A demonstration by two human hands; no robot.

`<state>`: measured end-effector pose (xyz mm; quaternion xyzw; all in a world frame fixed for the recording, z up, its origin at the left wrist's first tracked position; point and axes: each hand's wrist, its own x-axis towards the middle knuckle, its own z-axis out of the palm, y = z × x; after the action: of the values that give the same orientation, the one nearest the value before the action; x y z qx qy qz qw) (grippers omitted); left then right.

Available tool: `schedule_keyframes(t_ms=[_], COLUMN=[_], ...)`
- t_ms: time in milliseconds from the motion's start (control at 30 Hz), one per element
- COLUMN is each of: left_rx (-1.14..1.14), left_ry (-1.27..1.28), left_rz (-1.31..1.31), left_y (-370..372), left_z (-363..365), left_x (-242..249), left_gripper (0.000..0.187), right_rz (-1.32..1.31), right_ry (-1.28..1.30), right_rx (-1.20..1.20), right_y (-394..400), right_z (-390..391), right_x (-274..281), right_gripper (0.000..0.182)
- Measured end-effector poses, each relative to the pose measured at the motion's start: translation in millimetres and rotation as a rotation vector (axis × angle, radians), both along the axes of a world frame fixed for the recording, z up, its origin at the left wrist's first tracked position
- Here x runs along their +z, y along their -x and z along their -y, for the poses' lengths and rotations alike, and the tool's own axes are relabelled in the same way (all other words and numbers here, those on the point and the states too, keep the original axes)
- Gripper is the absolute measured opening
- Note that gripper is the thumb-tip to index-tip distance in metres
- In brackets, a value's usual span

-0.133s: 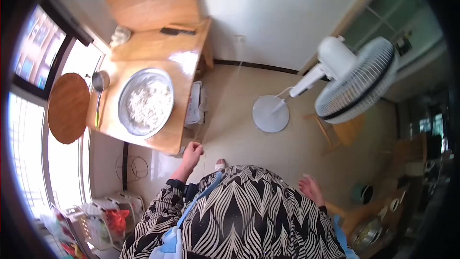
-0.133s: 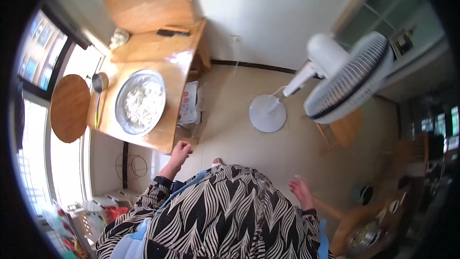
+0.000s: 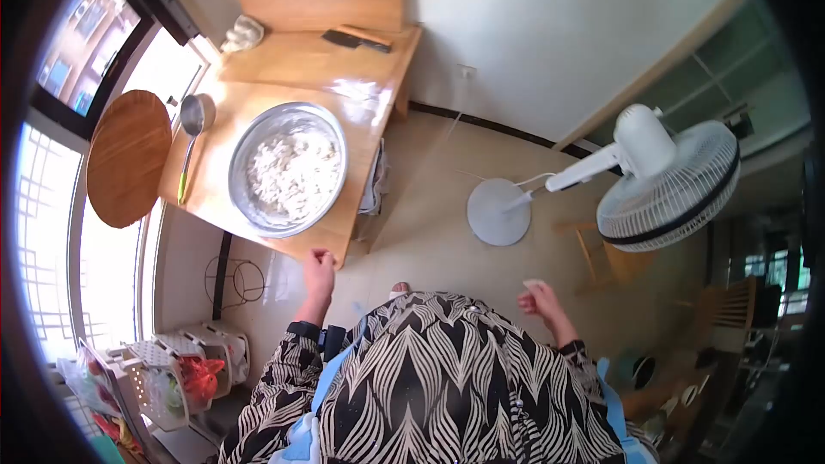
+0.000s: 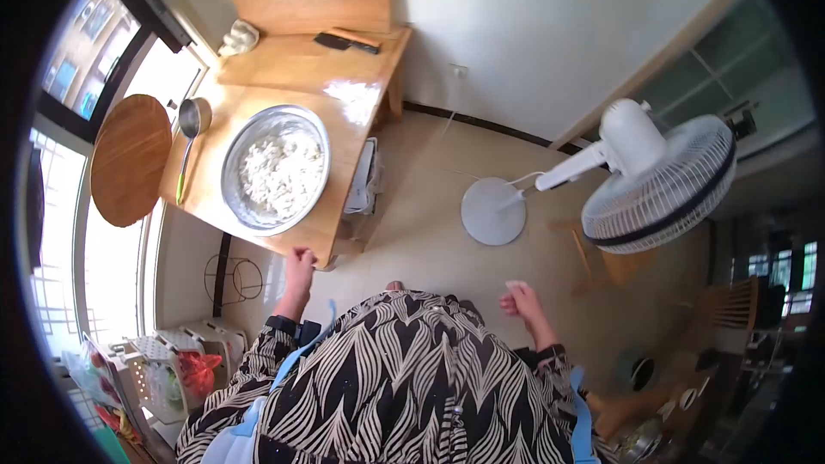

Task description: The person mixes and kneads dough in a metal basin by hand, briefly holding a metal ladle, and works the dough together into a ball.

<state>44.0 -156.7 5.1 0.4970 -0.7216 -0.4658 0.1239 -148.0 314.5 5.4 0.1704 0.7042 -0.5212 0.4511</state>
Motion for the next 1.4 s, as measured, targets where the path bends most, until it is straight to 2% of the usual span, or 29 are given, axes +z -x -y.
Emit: schedule_keyframes(t_ms=[67, 133, 200, 267, 333, 400, 433, 500, 533, 567, 600, 633, 667, 700, 733, 767, 833, 867, 967, 1033, 1067, 1133, 1167, 1200, 1233, 1267, 1333, 1367, 1400], left_rx=[0.154, 0.301, 0.395, 0.453, 0.51, 0.514, 0.516, 0.533, 0.602, 0.622, 0.638, 0.653, 0.674, 0.627, 0.576, 0.521, 0.549, 0.559, 0.66, 0.739, 0.742, 0.753, 0.766, 0.778, 0.788, 0.788, 0.789, 0.779, 0.768], left_ry=[0.16, 0.349, 0.416, 0.276, 0.172, -0.008, -0.061, -0.115, -0.127, -0.015, 0.092, 0.187, 0.174, 0.21, 0.239, 0.276, 0.315, 0.295, 0.22, 0.175, 0.148, 0.093, 0.077, 0.047, 0.022, 0.031, 0.07, 0.065, 0.05], left_rz=[-0.032, -0.093, -0.084, -0.083, -0.088, 0.0, 0.009, 0.023, -0.015, 0.062, 0.14, 0.219, 0.137, 0.214, 0.283, 0.351, 0.291, 0.247, 0.0, -0.21, -0.215, -0.223, -0.238, -0.242, -0.233, -0.263, -0.334, -0.348, -0.359], left_y=[-7.3, -8.5, -21.1, -29.5, -34.8, -28.3, -20.6, -6.5, 3.2, -0.7, -5.2, -12.8, -11.6, -7.5, -2.6, -5.6, -15.3, -10.3, 2.4, 8.5, 12.8, 6.4, 7.8, 6.6, 2.9, 0.4, 0.2, -0.8, -1.1], left_z=[-2.0, 27.5, 51.1, 73.0, 94.5, 98.6, 102.1, 104.7, 103.7, 110.8, 116.2, 117.1, 120.3, 125.0, 129.9, 136.5, 155.9, 163.7, 176.5, 169.1, 172.7, 181.2, 186.6, 182.4, 173.2, 168.1, 169.3, 170.7, 168.5], left_x=[1.2, 24.9, 12.6, 8.0, 3.2, 8.8, 8.9, 13.9, 24.2, 18.3, 5.3, -8.7, -8.5, -3.5, -0.2, 12.0, 18.6, 7.9, -6.7, -24.8, -23.2, -16.6, -16.4, -23.9, -34.2, -41.4, -51.3, -50.5, -47.4], left_gripper=[0.019, 0.02, 0.03, 0.034, 0.04, 0.041, 0.041, 0.041, 0.046, 0.045, 0.044, 0.043, 0.043, 0.043, 0.044, 0.044, 0.038, 0.037, 0.035, 0.036, 0.036, 0.037, 0.037, 0.037, 0.038, 0.038, 0.039, 0.039, 0.04], right_rz=[-0.154, -0.277, -0.391, -0.597, -0.854, -1.065, -1.084, -1.186, -1.287, -1.403, -1.403, -1.376, -1.339, -1.301, -1.256, -1.247, -1.213, -1.296, -1.416, -0.995, -0.815, -0.547, -0.491, -0.43, -0.447, -0.388, 0.04, 0.159, 0.322], right_ry=[-0.006, 0.005, 0.004, 0.055, 0.246, 0.496, 0.518, 0.617, 0.688, 0.761, 0.724, 0.545, 0.356, 0.153, 0.069, 0.015, -0.093, 0.021, -0.005, -0.155, -0.22, -0.013, 0.039, -0.017, 0.003, 0.104, 0.301, 0.344, 0.495], right_rx=[0.232, 0.391, 0.578, 0.783, 0.9, 1.001, 1.076, 1.197, 1.242, 1.283, 1.423, 1.56, 1.695, 1.822, 1.873, 2.011, 2.297, 2.302, 2.19, 2.213, 2.194, 2.07, 2.004, 1.978, 1.89, 1.611, 1.04, 0.87, 0.635], right_y=[39.9, 69.2, 90.4, 104.7, 105.8, 106.3, 107.5, 103.1, 101.9, 103.5, 103.3, 102.5, 101.2, 101.8, 106.6, 103.8, 96.8, 104.3, 100.9, 80.9, 68.7, 23.6, 2.6, -25.2, -49.9, -68.5, -93.0, -93.8, -87.8], right_z=[16.4, 80.7, 142.3, 208.5, 283.8, 343.9, 372.2, 419.6, 441.9, 464.8, 482.1, 496.8, 511.3, 525.4, 535.6, 542.0, 555.7, 549.7, 551.7, 550.6, 561.7, 563.7, 562.7, 577.5, 581.8, 593.4, 644.6, 671.4, 689.7], right_x=[1.7, 18.1, 40.9, 44.3, 64.1, 59.5, 61.6, 49.8, 44.4, 40.9, 39.3, 38.7, 41.2, 40.0, 12.7, 18.6, 29.1, 18.5, 3.7, 4.8, 9.1, -15.9, -49.1, -17.8, -26.8, -36.3, -62.2, -31.5, -58.8], right_gripper=[0.03, 0.031, 0.029, 0.025, 0.022, 0.019, 0.018, 0.016, 0.015, 0.014, 0.019, 0.021, 0.023, 0.026, 0.04, 0.043, 0.049, 0.05, 0.05, 0.051, 0.052, 0.051, 0.05, 0.052, 0.048, 0.044, 0.033, 0.028, 0.022])
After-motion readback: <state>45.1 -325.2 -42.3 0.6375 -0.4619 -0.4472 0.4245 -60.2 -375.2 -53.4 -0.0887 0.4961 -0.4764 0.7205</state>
